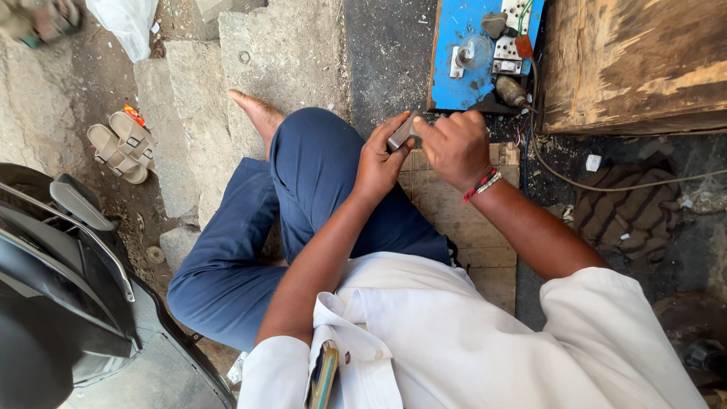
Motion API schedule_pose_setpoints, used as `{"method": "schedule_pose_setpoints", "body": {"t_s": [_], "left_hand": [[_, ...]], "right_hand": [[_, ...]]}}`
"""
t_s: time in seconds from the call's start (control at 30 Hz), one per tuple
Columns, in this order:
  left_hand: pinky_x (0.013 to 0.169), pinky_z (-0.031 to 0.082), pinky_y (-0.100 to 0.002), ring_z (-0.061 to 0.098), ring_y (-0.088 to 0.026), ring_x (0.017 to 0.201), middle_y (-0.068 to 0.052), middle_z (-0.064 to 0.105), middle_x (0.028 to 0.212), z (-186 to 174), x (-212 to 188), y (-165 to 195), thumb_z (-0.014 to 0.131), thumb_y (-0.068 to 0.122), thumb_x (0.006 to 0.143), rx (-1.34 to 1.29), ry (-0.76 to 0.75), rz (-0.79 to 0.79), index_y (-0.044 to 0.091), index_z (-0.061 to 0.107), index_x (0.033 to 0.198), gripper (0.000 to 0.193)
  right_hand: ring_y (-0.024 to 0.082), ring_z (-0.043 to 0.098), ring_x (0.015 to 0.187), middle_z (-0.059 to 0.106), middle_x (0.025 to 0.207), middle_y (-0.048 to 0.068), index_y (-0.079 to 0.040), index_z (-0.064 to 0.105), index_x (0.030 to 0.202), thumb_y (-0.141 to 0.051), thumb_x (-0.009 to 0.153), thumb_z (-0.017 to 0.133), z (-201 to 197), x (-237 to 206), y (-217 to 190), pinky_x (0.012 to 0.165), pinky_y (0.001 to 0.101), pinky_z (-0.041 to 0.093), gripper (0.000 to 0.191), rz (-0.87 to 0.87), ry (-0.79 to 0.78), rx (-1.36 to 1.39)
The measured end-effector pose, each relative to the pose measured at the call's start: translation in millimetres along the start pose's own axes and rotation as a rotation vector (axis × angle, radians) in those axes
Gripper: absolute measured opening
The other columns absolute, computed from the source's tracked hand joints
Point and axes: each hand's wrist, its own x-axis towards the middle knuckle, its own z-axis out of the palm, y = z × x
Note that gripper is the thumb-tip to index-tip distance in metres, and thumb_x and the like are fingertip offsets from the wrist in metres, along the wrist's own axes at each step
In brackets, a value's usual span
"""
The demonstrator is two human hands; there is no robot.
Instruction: The person sits on the ground holding a small metal component and repeatedly files its surface, turning the piece over to work different sides. They continue filing the metal block against a hand tool for the rest of the clip.
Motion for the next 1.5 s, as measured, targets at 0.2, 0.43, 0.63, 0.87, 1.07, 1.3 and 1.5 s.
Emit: {"method": "schedule_pose_setpoints", "body": {"t_s": [0.2,0.43,0.63,0.87,1.07,1.3,1.5], "left_hand": [[0.111,0.049,-0.034,0.064,-0.025,0.131,-0.014,0.066,0.139,-1,-1,0,0.068,-0.003,0.092,-0.008,-0.010,0.017,0.008,0.061,0.143,0.053],[0.112,0.047,-0.034,0.062,-0.026,0.133,-0.015,0.065,0.141,-4,-2,4,0.067,-0.008,0.086,-0.014,-0.027,0.038,0.007,0.061,0.142,0.058],[0.112,0.048,-0.034,0.063,-0.027,0.133,-0.015,0.066,0.140,-3,-2,1,0.068,-0.005,0.088,-0.033,-0.010,0.028,0.007,0.061,0.143,0.056],[0.110,0.048,-0.035,0.063,-0.028,0.132,-0.015,0.065,0.140,-1,-2,-1,0.076,0.005,0.094,0.010,-0.013,0.050,0.007,0.061,0.141,0.050],[0.112,0.048,-0.035,0.062,-0.028,0.133,-0.014,0.065,0.140,-2,-2,-1,0.076,0.001,0.095,-0.011,0.002,0.047,0.007,0.061,0.141,0.049],[0.111,0.048,-0.035,0.062,-0.027,0.133,-0.015,0.065,0.140,-2,-2,1,0.075,-0.002,0.092,-0.011,0.001,0.056,0.007,0.061,0.142,0.053],[0.112,0.049,-0.034,0.063,-0.025,0.133,-0.015,0.066,0.140,-1,-3,1,0.068,-0.007,0.091,-0.047,-0.014,0.054,0.007,0.061,0.143,0.055]], "right_hand": [[0.021,0.054,0.073,0.049,0.075,0.000,-0.012,0.074,0.116,-0.012,0.084,0.078,5,0,1,0.073,0.0413,0.040,0.033,-0.108,0.009,0.045],[0.022,0.055,0.073,0.048,0.074,0.000,-0.011,0.073,0.112,-0.011,0.089,0.078,5,1,-3,0.073,0.0423,0.041,0.023,-0.097,0.032,0.047],[0.023,0.053,0.070,0.048,0.073,0.001,-0.009,0.076,0.115,-0.010,0.087,0.079,1,4,-4,0.070,0.0414,0.039,0.028,-0.062,0.045,0.049],[0.025,0.055,0.072,0.049,0.074,0.002,-0.009,0.075,0.112,-0.008,0.082,0.078,2,1,-3,0.070,0.0431,0.041,0.030,-0.061,0.040,0.069],[0.025,0.055,0.072,0.049,0.074,0.002,-0.011,0.075,0.113,-0.008,0.081,0.079,5,0,1,0.070,0.0431,0.040,0.033,0.009,0.062,0.034],[0.026,0.056,0.075,0.053,0.077,0.002,-0.010,0.073,0.117,-0.010,0.082,0.078,8,-3,-1,0.072,0.0443,0.041,0.035,0.035,0.066,0.061],[0.025,0.055,0.072,0.051,0.075,0.003,-0.010,0.074,0.117,-0.005,0.081,0.077,9,-6,3,0.069,0.0431,0.041,0.036,-0.068,0.059,0.149]]}}
